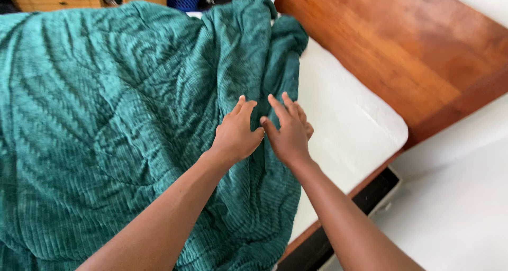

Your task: The person spreads a green and gray blanket across a bed, smoothing the surface and tucking the edges under the mattress.

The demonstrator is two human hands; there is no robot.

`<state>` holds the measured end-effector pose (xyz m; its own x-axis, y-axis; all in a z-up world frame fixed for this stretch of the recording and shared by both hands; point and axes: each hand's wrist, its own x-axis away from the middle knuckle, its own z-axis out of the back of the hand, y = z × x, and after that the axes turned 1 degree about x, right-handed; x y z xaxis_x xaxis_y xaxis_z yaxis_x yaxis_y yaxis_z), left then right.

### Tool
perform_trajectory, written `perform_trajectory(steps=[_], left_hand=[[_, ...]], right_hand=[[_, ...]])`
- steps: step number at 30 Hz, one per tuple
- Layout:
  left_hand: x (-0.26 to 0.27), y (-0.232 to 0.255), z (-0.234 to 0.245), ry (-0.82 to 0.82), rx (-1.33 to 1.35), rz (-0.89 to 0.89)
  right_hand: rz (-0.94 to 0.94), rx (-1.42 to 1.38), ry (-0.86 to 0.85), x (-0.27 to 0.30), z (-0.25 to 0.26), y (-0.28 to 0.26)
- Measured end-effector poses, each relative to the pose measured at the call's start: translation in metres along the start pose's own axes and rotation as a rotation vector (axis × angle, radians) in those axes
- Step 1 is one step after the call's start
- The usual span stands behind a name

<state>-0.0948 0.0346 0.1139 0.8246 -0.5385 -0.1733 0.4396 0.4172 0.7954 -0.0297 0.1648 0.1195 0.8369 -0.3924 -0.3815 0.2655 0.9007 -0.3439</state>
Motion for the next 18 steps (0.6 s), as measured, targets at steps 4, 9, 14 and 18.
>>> perform_trajectory(steps=[4, 9, 14, 18], left_hand=[[-0.002, -0.007, -0.03, -0.085, -0.017, 0.053], [0.007, -0.041, -0.078, -0.193, -0.048, 0.126], [0.017, -0.059, -0.121, -0.432, -0.113, 0.311], [0.025, -0.069, -0.151, -0.394, -0.116, 0.228]], right_hand=[[-0.111, -0.057, -0.014, 0.006, -0.019, 0.031], [-0.454, -0.181, -0.155, 0.033, -0.049, 0.073], [-0.613, -0.221, -0.261, 0.052, -0.07, 0.107], [-0.665, -0.249, -0.304, 0.075, -0.09, 0.132]])
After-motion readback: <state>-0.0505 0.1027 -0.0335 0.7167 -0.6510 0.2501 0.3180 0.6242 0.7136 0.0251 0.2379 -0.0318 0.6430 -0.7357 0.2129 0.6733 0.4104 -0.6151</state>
